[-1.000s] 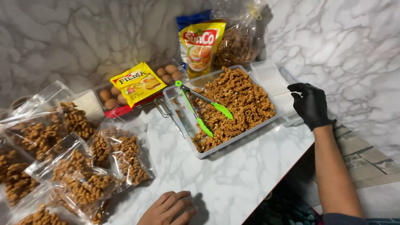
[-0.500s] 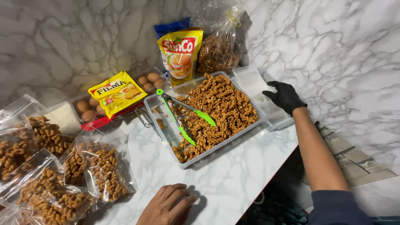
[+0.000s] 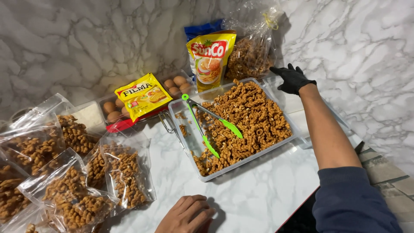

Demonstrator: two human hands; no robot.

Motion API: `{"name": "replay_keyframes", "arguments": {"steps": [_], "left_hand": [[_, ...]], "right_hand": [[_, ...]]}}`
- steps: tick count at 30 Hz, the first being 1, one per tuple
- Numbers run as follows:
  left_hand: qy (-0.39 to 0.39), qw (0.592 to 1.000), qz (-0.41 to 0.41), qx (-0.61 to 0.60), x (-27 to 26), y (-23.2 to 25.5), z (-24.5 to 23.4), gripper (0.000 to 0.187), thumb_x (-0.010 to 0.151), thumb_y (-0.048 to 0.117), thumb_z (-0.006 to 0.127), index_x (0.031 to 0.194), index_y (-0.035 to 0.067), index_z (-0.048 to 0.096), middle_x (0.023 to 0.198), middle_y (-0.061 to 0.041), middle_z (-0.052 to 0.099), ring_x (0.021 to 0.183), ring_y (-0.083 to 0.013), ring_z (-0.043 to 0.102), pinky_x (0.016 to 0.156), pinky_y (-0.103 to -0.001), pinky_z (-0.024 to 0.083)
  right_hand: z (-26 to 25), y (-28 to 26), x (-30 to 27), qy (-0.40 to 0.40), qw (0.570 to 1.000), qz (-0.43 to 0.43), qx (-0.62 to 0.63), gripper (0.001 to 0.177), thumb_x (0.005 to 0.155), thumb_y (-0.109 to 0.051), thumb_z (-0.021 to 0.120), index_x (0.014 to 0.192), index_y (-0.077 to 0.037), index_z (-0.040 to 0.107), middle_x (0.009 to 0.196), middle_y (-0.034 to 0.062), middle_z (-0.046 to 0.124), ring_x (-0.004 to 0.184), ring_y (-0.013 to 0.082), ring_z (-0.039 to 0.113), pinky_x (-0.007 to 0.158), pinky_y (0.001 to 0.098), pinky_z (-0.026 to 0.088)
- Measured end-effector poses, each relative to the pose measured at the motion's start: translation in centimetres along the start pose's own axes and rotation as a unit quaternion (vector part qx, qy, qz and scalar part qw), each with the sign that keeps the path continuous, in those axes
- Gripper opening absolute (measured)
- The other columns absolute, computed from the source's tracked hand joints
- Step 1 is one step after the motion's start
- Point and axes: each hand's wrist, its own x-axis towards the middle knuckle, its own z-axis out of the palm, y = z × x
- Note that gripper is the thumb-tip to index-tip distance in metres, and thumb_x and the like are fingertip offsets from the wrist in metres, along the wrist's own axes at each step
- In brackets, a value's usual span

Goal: Packaging small snacks into individual plastic bags using tongs and hands on a counter.

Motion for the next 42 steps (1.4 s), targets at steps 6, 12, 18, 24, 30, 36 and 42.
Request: {"name": "replay_keyframes", "arguments": {"steps": [6,12,18,24,30,36,42], "left_hand": [[-0.027,0.999,-0.019,0.002,-0.3,-0.2,0.0,0.011,0.105,0.012,0.064,0.114,0.006,0.067,0.105,-0.012,0.066,0.106,-0.0292,0.064,0.083,-0.040,0.050],[-0.017,1.000,-0.026,-0.003,0.1,0.0,-0.5,0.010,0.107,0.015,0.062,0.111,0.007,0.066,0.106,-0.011,0.066,0.106,-0.0296,0.063,0.083,-0.039,0.050],[-0.010,0.999,-0.040,-0.007,0.1,0.0,-0.2,0.008,0.102,0.014,0.069,0.108,0.009,0.066,0.101,-0.009,0.067,0.103,-0.0285,0.064,0.081,-0.038,0.050],[0.006,1.000,-0.011,-0.008,0.1,-0.3,-0.3,0.005,0.102,0.008,0.066,0.107,0.005,0.067,0.102,-0.012,0.066,0.103,-0.0295,0.065,0.080,-0.038,0.051],[-0.008,1.000,-0.002,-0.020,0.0,-0.3,-0.3,0.008,0.105,0.010,0.063,0.108,0.004,0.067,0.104,-0.013,0.066,0.106,-0.0308,0.064,0.083,-0.039,0.051],[-0.029,0.999,0.015,-0.006,0.2,0.2,-0.3,0.012,0.108,0.010,0.056,0.112,0.004,0.065,0.110,-0.015,0.066,0.108,-0.0322,0.062,0.084,-0.040,0.049],[-0.076,0.982,0.169,0.034,7.6,2.2,1.8,0.030,0.108,0.009,0.044,0.134,0.000,0.056,0.120,-0.023,0.061,0.124,-0.0395,0.059,0.097,-0.041,0.045]], "right_hand": [[-0.1,0.4,1.6,-0.043,0.999,-0.015,-0.005,0.083,0.093,0.003,0.046,0.162,-0.040,0.027,0.175,-0.0051,0.013,0.163,0.0292,-0.001,0.132,0.0524,0.000],[-0.3,0.5,3.4,-0.049,0.997,-0.003,-0.065,0.078,0.093,-0.011,0.067,0.160,-0.037,0.037,0.166,0.0097,0.035,0.155,0.0326,0.031,0.130,0.0542,0.007],[0.0,0.6,2.0,0.027,0.999,-0.008,-0.034,0.070,0.090,-0.017,0.077,0.153,-0.029,0.051,0.158,0.0082,0.048,0.145,0.0357,0.043,0.117,0.0543,0.039],[1.8,4.8,4.0,0.194,0.974,-0.110,-0.043,0.014,0.091,-0.018,0.079,0.105,-0.017,0.081,0.106,0.0116,0.077,0.104,0.0369,0.069,0.089,0.0485,0.054],[-3.3,4.0,-0.2,0.257,0.958,-0.115,-0.055,0.015,0.093,-0.007,0.075,0.106,-0.012,0.078,0.108,0.0123,0.076,0.103,0.0375,0.070,0.087,0.0488,0.056],[-5.1,3.4,-4.2,0.277,0.952,-0.123,-0.030,0.047,0.075,0.018,0.055,0.108,-0.010,0.074,0.108,0.0035,0.078,0.101,0.0223,0.075,0.086,0.0413,0.057],[-5.5,4.4,-6.1,0.316,0.940,-0.106,-0.075,0.044,0.082,0.006,0.053,0.107,-0.021,0.078,0.101,-0.0051,0.080,0.103,0.0197,0.075,0.077,0.0387,0.056]]}}
